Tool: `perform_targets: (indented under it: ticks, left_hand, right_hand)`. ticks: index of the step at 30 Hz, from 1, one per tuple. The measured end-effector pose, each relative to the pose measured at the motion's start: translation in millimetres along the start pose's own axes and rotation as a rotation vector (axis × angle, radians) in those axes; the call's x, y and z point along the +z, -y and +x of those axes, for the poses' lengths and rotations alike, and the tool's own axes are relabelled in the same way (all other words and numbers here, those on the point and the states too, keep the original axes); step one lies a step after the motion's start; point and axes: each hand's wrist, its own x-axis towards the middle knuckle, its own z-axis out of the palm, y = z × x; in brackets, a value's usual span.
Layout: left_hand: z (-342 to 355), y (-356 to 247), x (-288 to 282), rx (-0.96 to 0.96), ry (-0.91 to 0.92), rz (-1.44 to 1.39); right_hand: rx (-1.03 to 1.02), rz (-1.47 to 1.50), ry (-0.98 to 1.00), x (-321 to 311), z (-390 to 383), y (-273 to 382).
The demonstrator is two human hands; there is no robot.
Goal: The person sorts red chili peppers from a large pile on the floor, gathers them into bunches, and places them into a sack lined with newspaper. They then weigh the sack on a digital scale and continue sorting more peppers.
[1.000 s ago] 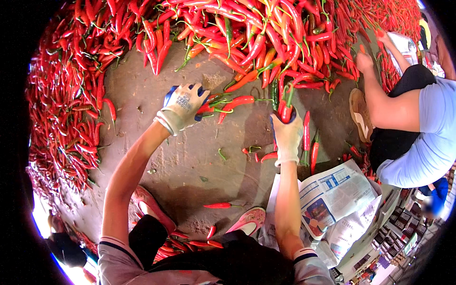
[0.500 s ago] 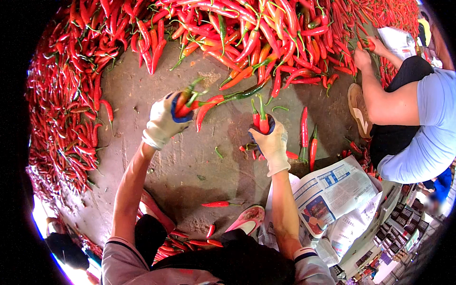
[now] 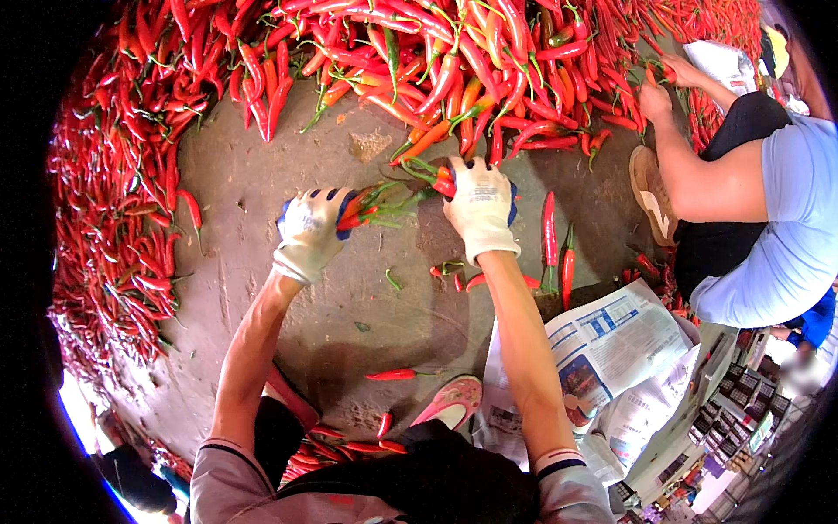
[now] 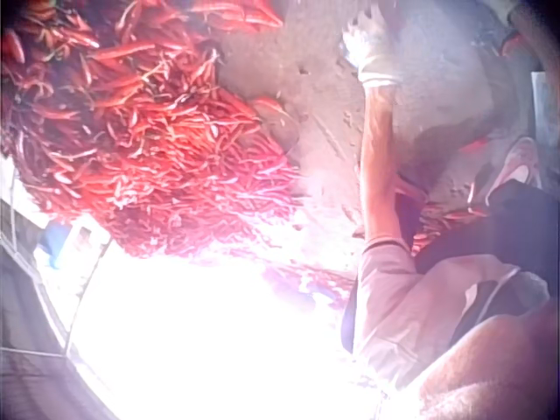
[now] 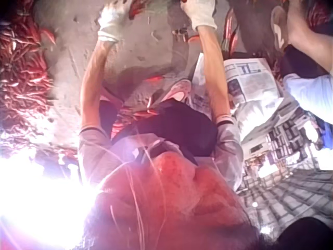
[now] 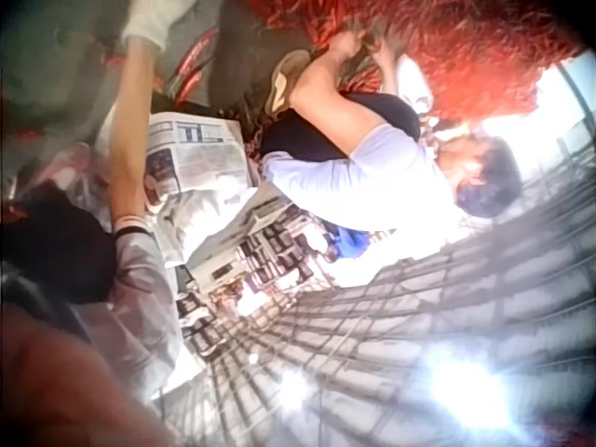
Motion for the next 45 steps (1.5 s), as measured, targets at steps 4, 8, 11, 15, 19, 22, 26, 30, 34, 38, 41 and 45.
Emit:
perform_targets:
  ticks: [4, 8, 11, 15, 19, 22, 26, 30, 34, 38, 41, 45]
  left_hand:
    - [-16, 14, 2, 0.061, -0.043, 0.053]
    - [-18, 16, -4, 0.040, 0.007, 0.028]
    - [-19, 23, 2, 0.096, -0.062, 0.021]
    - [-20, 21, 6, 0.145, -0.077, -0.014]
    - [-18, 21, 8, 0.187, -0.124, -0.022]
    - [-26, 26, 4, 0.184, -0.130, -0.017]
    - [-35, 25, 3, 0.120, -0.187, -0.203]
    - [-37, 13, -12, -0.159, -0.084, -0.730]
    - [-1, -5, -20, -0.272, -0.035, -0.860]
    - [49, -41, -3, -0.175, -0.015, -0.621]
    - [63, -54, -1, -0.219, 0.270, -0.425]
    - [61, -52, 6, -0.176, 0.372, -0.629]
  right_hand:
    - [-0.087, -0.142, 0.130, -4, 2, 6]
    - [-0.093, 0.042, 0.051, -20, -17, 9]
    - [-0.055, 0.367, -0.065, -11, -18, -2]
    - [0.031, 0.488, -0.060, -20, 15, 7]
    - [0.010, 0.488, 0.008, -6, 36, 2]
    - [-0.077, 0.347, 0.160, -14, 23, 16]
    - [-0.150, 0.385, 0.192, -13, -7, 18]
    - [0.116, 1.252, 0.135, -4, -39, -7]
    - [0.590, 1.744, 0.289, 6, -62, 4]
    - [0.610, 1.766, 0.163, 35, -60, 25]
    - [0.597, 1.829, 0.114, 39, -57, 24]
    - [0.540, 2.017, 0.271, 39, -67, 13]
